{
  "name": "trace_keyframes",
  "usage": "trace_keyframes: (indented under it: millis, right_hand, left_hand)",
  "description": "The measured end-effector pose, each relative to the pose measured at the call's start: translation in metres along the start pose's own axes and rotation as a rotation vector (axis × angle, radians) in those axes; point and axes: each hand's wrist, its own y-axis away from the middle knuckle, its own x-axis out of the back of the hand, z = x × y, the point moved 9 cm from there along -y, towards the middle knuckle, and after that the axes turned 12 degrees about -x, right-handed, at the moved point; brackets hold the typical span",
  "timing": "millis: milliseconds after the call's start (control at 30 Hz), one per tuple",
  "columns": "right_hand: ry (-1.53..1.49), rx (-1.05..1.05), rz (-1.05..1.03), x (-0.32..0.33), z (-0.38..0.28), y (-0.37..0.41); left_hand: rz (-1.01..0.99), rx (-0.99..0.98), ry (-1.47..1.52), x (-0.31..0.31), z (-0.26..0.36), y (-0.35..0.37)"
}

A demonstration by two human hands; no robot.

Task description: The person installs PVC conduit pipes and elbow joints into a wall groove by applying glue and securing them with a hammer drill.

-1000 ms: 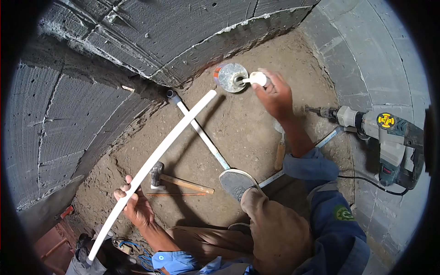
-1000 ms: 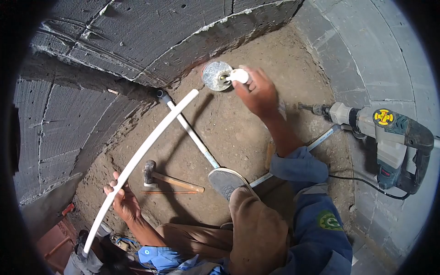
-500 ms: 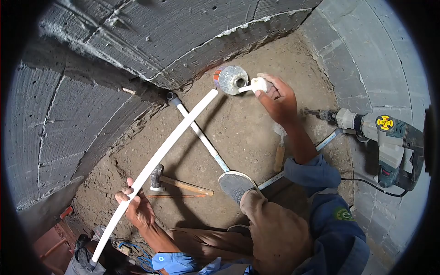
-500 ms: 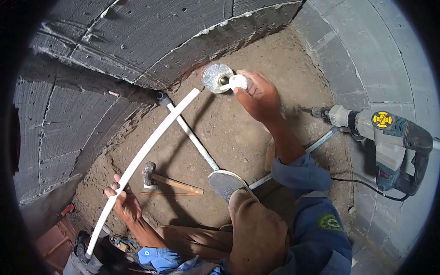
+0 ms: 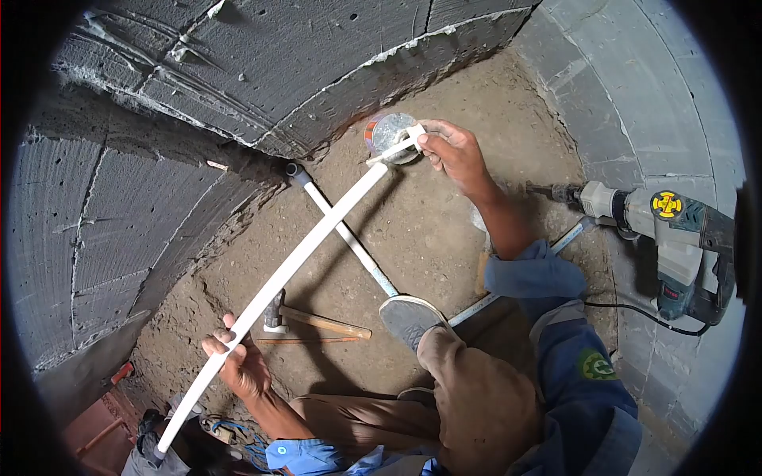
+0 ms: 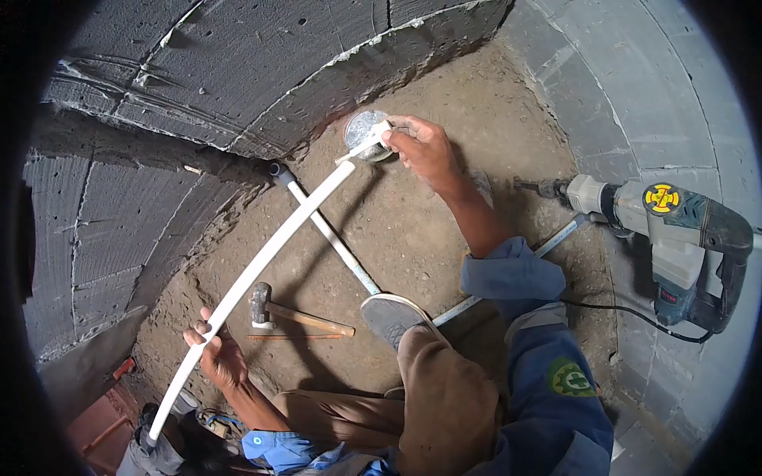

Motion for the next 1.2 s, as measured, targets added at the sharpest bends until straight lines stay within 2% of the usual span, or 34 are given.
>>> trace_keyframes:
  millis: [200,267,500,600,667,700,767,800,867,1000,1067,1100,1200]
  right_hand:
    - [-0.006,-0.089,-0.027,0.006,0.018,0.006]
    - [-0.147,-0.122,-0.052,0.007,0.018,0.013]
    - [-0.279,-0.071,-0.059,0.011,0.007,0.007]
    - [-0.302,-0.060,-0.033,0.015,0.005,0.004]
    - [-0.240,-0.042,0.134,0.033,0.002,0.008]
    - [-0.238,-0.042,0.129,0.030,0.002,0.010]
    - [0.119,0.331,0.333,0.033,-0.030,0.031]
    - [0.119,0.332,0.328,0.034,-0.026,0.030]
    - [0.742,0.625,0.480,0.018,-0.038,0.044]
    - [0.958,0.590,0.430,-0.010,-0.035,0.035]
    - [1.176,0.410,0.331,-0.021,-0.011,0.013]
    - [1.169,0.429,0.306,-0.025,-0.012,0.013]
    - [1.015,0.386,0.420,-0.019,-0.035,0.039]
  left_hand:
    - [0.007,0.005,0.060,0.006,-0.001,0.000]
    - [0.011,0.006,0.086,0.007,-0.002,0.000]
    - [-0.016,0.031,0.127,-0.002,-0.005,-0.002]
    - [0.019,0.045,0.123,0.001,-0.006,-0.001]
    - [0.040,0.035,0.045,0.007,-0.005,0.000]
    - [0.044,0.031,0.046,0.008,-0.006,0.000]
    - [-0.022,0.001,-0.018,0.005,-0.006,-0.001]
    - [-0.018,-0.004,-0.018,0.002,-0.005,-0.001]
    - [-0.013,0.012,-0.131,-0.005,-0.004,0.000]
    - [0.008,-0.004,-0.227,-0.008,0.001,0.000]
    - [-0.021,-0.026,-0.232,-0.011,0.005,-0.001]
    - [-0.048,-0.049,-0.239,-0.013,0.010,-0.002]
    - [-0.060,-0.095,-0.376,-0.021,0.027,-0.007]
